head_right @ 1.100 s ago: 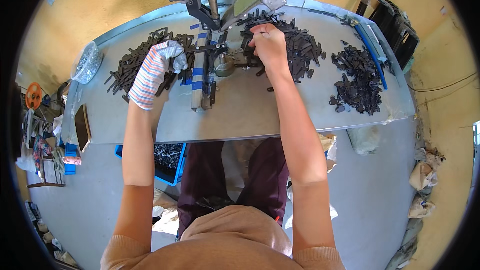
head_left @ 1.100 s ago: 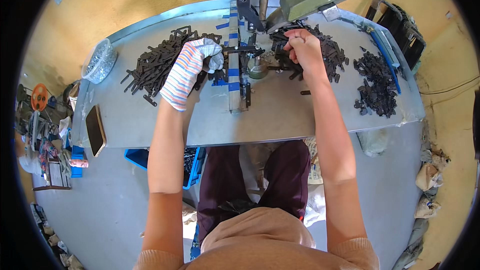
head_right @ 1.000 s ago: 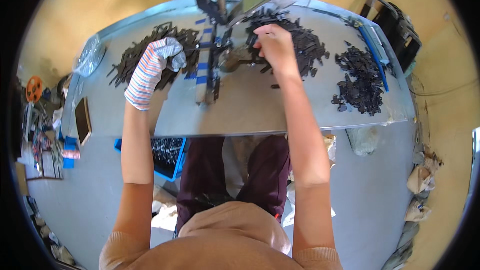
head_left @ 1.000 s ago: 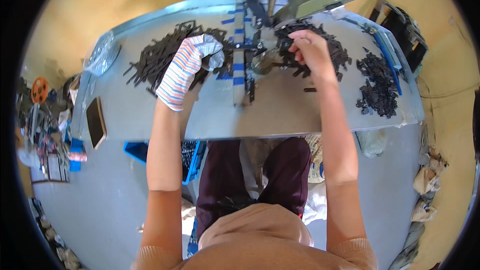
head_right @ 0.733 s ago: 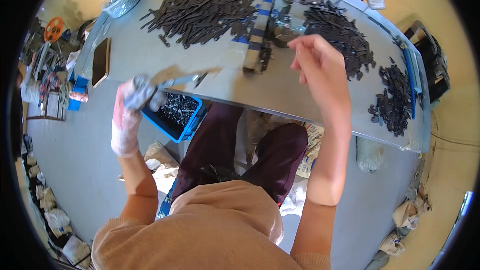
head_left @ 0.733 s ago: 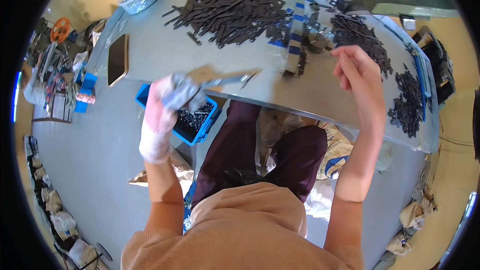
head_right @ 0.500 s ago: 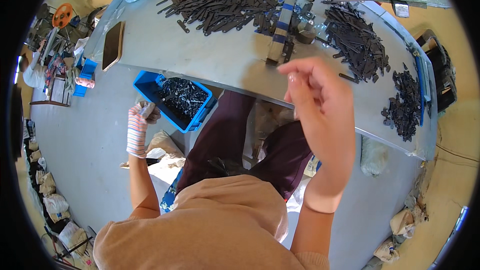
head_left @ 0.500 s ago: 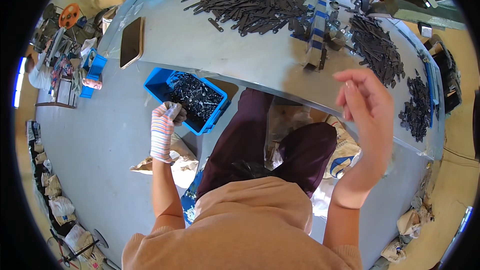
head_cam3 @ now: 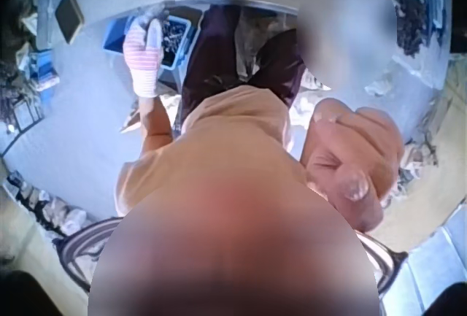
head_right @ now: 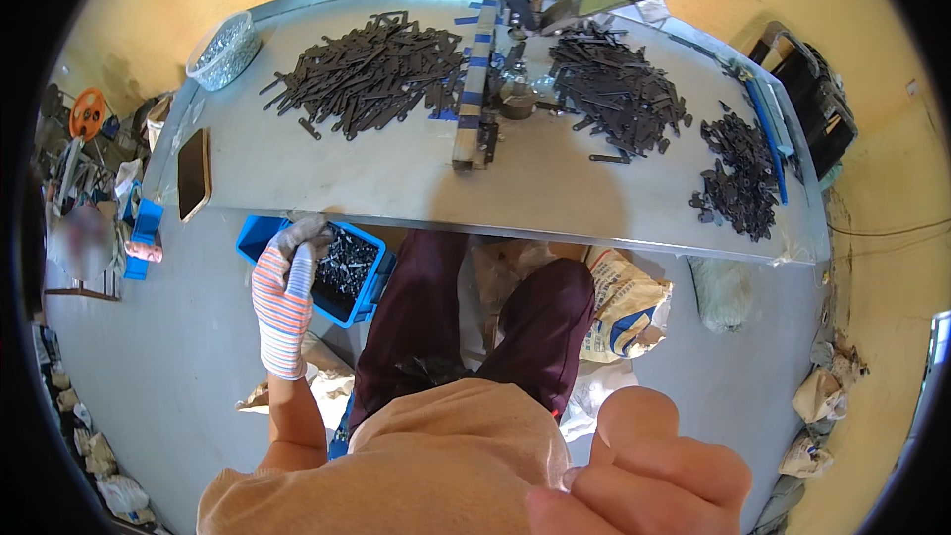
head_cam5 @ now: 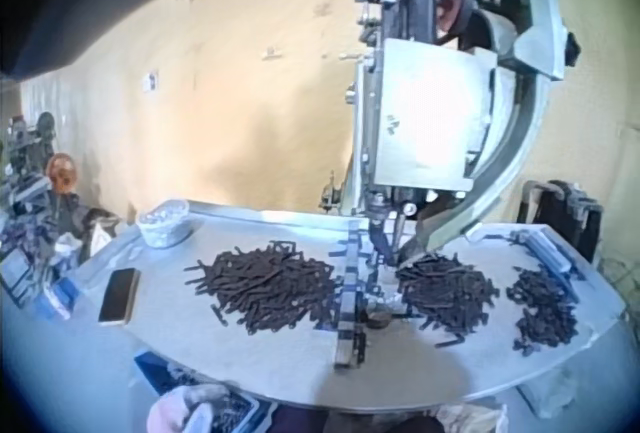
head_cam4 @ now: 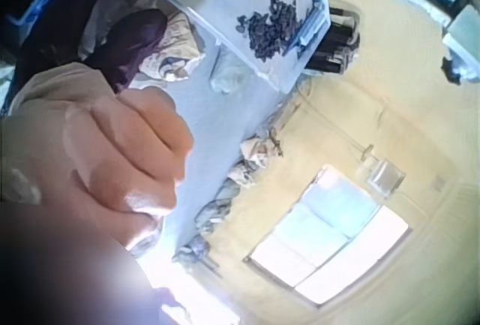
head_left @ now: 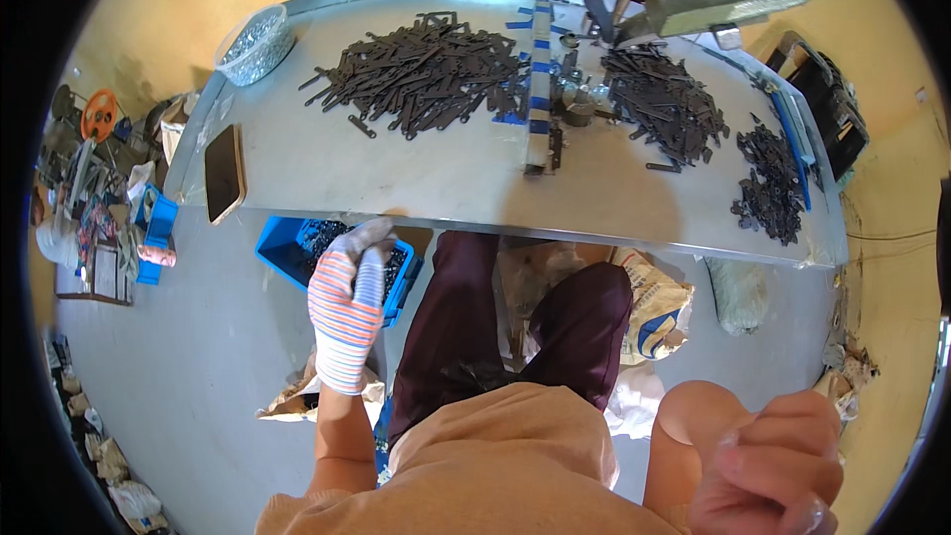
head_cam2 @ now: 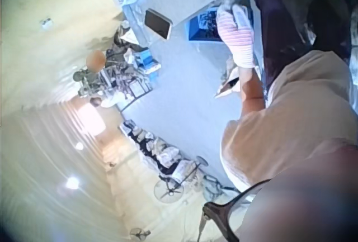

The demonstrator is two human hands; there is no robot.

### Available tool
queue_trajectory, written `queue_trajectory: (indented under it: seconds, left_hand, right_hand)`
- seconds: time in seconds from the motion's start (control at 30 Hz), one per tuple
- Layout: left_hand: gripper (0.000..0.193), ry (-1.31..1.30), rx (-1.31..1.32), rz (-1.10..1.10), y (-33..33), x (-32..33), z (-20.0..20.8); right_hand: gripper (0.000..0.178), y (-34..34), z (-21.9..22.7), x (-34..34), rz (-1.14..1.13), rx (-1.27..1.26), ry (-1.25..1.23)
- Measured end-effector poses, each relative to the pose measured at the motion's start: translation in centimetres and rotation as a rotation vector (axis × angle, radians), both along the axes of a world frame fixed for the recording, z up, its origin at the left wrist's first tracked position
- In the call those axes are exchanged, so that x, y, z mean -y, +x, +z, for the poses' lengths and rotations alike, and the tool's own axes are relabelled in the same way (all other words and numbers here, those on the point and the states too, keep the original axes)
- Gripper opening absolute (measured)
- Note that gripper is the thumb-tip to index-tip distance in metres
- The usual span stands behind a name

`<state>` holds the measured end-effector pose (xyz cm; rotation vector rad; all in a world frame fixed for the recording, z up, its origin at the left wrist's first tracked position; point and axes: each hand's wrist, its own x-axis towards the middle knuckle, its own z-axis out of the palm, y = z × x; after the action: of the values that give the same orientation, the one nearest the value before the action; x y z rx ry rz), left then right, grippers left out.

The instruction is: The person repeatedly picks small dark metal pieces from a pile, places them into a press machine, and operates the press. After each press, the person removes the processed piece and places it into a blue bin. The cycle continues throughout the clip.

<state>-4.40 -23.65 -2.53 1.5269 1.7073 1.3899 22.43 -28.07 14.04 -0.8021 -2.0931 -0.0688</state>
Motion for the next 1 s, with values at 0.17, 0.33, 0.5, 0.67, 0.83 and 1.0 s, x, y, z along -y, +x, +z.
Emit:
queue_trajectory:
  seconds: [0.17,0.33,0.5,0.67,0.83,1.0]
  left_hand:
    - [0.02,0.174,-0.443,-0.096,3.1,-5.7,4.0]
    - [0.019,0.193,-0.34,-0.185,5.2,-14.0,6.0]
    - [0.018,0.068,-0.822,-0.119,6.3,-20.2,7.7]
    - [0.016,-0.185,-0.769,-0.207,6.3,-24.5,7.7]
    - [0.018,-0.348,-0.922,-0.134,4.8,-24.9,7.6]
    - [0.036,-0.484,-1.331,-0.172,6.4,-24.2,7.6]
  right_hand:
    - [0.039,0.2,0.7,0.6,-0.02,-0.139,0.057]
    - [0.016,2.1,0.8,-0.6,-0.106,-0.29,0.029]
    - [0.015,7.3,-4.0,-13.7,-0.097,-0.401,-0.565]
    - [0.014,7.7,-12.6,-23.9,-0.346,-0.034,-0.286]
    - [0.026,6.7,-15.8,-26.6,-0.512,0.234,-0.13]
    - [0.019,6.4,-16.3,-27.6,-0.487,0.254,-0.181]
